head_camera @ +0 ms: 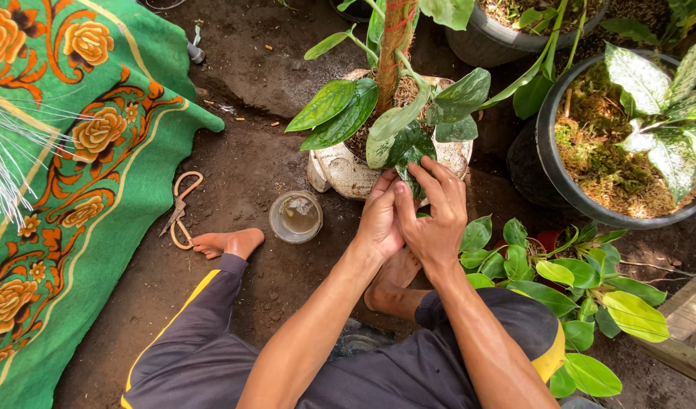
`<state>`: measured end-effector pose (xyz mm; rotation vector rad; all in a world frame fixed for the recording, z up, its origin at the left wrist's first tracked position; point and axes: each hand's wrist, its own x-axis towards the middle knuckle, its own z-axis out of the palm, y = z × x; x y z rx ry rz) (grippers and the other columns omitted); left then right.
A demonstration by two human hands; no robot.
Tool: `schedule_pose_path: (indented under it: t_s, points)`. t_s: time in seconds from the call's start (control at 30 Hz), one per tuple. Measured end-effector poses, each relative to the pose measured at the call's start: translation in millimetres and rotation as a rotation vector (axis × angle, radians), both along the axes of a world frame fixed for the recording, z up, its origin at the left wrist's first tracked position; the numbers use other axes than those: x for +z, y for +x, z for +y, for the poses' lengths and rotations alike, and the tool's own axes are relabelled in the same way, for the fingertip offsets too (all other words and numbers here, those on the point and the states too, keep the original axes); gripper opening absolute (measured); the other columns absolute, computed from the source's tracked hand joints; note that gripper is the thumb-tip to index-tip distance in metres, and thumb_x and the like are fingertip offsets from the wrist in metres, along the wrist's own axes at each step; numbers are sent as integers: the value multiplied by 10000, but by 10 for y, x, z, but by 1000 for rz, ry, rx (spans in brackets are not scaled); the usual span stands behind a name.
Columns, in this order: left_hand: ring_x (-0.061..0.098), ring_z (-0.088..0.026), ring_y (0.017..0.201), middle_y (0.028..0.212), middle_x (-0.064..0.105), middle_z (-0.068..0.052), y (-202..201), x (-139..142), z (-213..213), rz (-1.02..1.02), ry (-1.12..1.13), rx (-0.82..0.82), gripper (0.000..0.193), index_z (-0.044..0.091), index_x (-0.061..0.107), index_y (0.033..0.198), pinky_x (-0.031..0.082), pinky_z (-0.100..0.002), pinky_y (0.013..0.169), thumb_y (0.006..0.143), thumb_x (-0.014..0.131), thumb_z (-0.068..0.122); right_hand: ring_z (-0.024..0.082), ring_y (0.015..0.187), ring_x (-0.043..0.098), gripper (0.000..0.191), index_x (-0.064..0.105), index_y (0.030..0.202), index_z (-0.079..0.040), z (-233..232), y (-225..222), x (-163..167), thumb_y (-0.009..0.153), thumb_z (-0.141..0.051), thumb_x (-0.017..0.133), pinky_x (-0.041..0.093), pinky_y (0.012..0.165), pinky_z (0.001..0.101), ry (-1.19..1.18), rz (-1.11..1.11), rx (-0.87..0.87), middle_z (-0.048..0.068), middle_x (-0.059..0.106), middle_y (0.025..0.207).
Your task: The person sits on the ground and wipes the leaves of a potted plant using a small cloth. They repeatedly dip the cloth into a small container of liquid and wipe each leaf individually, moving from lower to upper leaves.
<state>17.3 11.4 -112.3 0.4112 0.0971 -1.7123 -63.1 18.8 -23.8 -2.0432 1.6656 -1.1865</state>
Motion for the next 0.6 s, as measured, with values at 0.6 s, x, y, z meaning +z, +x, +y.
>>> schedule_pose_path:
  t_s: [0.6]
  points:
    - [689,-183,994,1077,670,-52,252,100,147,-93,35,-90,300,39,558,1278,584,-370,973,988,591,-27,418,1535,347,715,565,1470,-28,-55,-213,180,757,21,553,267,1260,532,175,-30,274,202,487,1581]
